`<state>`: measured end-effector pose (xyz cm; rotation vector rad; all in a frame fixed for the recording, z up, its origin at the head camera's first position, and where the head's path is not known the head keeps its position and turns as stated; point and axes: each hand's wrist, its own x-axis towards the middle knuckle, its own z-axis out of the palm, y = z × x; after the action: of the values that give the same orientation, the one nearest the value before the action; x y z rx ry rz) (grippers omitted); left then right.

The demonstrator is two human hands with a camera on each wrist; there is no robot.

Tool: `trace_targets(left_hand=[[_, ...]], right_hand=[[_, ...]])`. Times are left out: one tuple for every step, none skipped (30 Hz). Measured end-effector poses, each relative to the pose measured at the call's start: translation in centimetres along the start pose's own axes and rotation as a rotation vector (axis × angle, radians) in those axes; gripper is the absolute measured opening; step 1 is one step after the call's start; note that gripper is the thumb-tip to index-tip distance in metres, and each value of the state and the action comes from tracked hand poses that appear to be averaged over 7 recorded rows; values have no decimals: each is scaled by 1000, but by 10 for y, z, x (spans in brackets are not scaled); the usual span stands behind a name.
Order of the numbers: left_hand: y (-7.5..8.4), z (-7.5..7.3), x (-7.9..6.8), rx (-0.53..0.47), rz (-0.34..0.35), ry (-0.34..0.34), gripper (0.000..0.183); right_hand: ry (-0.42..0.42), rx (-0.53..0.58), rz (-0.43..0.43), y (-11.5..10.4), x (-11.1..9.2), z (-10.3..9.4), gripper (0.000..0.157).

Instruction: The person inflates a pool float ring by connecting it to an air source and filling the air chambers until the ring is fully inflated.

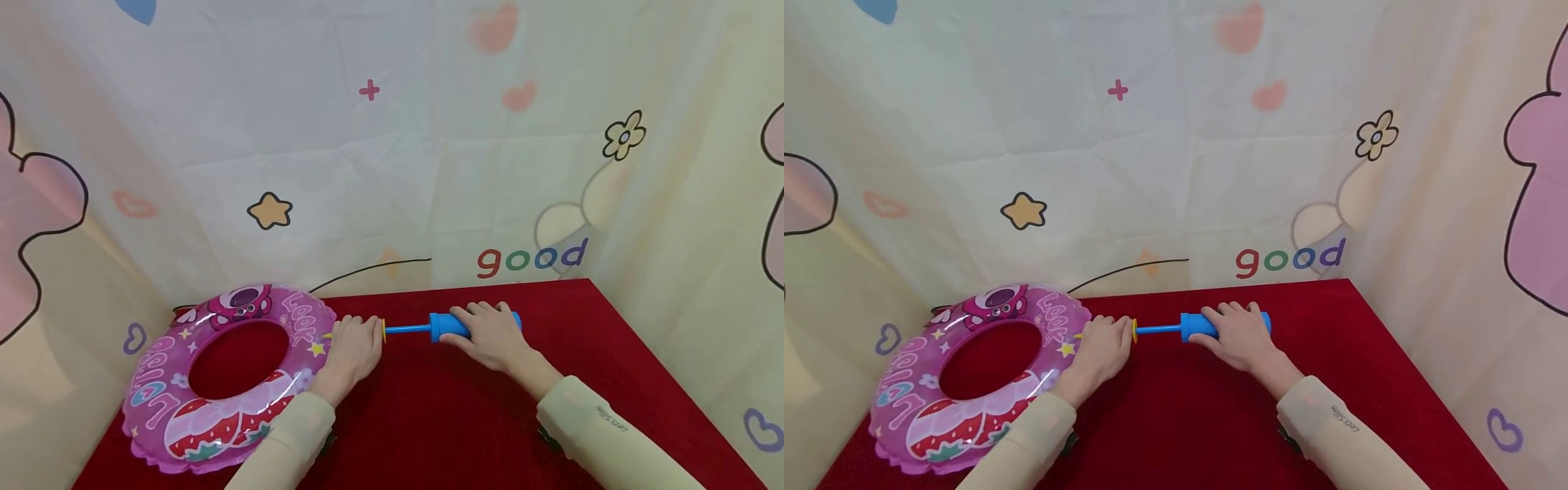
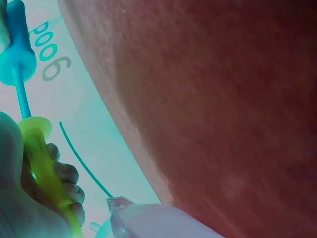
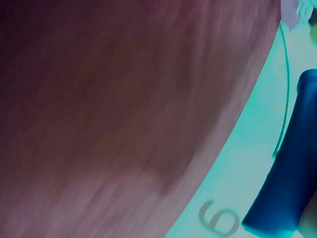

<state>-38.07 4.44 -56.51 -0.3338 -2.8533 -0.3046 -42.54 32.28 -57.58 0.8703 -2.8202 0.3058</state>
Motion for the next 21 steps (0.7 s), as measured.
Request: trace_targets(left_hand=[[1,0,0,4,-4,3,34],[2,0,1,8,-9,4,34],[3,0,1,10,-15,1,35],[4,0,2,11,-19,-4,35],[5,0,2,11,-21,-9,34],[5,0,2,12,-21,-14,34],[6,1,2,13,-19,-18,34],[7,1,2,13,-19,-23,34],[7,1,2,12,-18,-25,34],[7,1,1,14,-15,-26,34],[7,1,1,14,-13,-30,34],[7,1,0,14,-9,-38,34],[7,1,-1,11,-9,-50,34],[7,2,-1,8,-8,-62,34],[7,2,-2,4,-4,-70,34],[7,2,-3,1,0,-77,34],[7,1,-3,-4,4,-82,34],[7,1,-3,-9,8,-83,34],[6,1,-3,-14,10,-85,33],[6,1,-3,-17,15,-85,33],[6,1,-3,-21,18,-87,33]], right_hand=[[-2,-8,1,-7,4,2,65],[-3,-14,2,-15,8,3,65],[-7,-16,3,-23,12,5,65],[-12,-16,1,-30,15,7,65],[-17,-13,0,-37,18,8,66],[-23,-7,-2,-43,21,9,66],[-26,1,-5,-49,23,10,66],[-28,7,-5,-54,25,11,66],[-28,11,-7,-57,26,13,66],[-30,13,-8,-60,26,14,65],[-33,13,-8,-61,26,15,65],[-37,12,-7,-62,25,15,65],[-40,8,-8,-61,24,16,65],[-43,6,-11,-60,23,16,65],[-43,8,-14,-58,21,15,65],[-43,12,-15,-55,20,14,65],[-39,16,-16,-52,18,13,66],[-34,22,-18,-49,16,12,66],[-30,27,-18,-45,14,11,66],[-28,35,-17,-40,12,11,66],[-29,42,-14,-36,10,10,66]])
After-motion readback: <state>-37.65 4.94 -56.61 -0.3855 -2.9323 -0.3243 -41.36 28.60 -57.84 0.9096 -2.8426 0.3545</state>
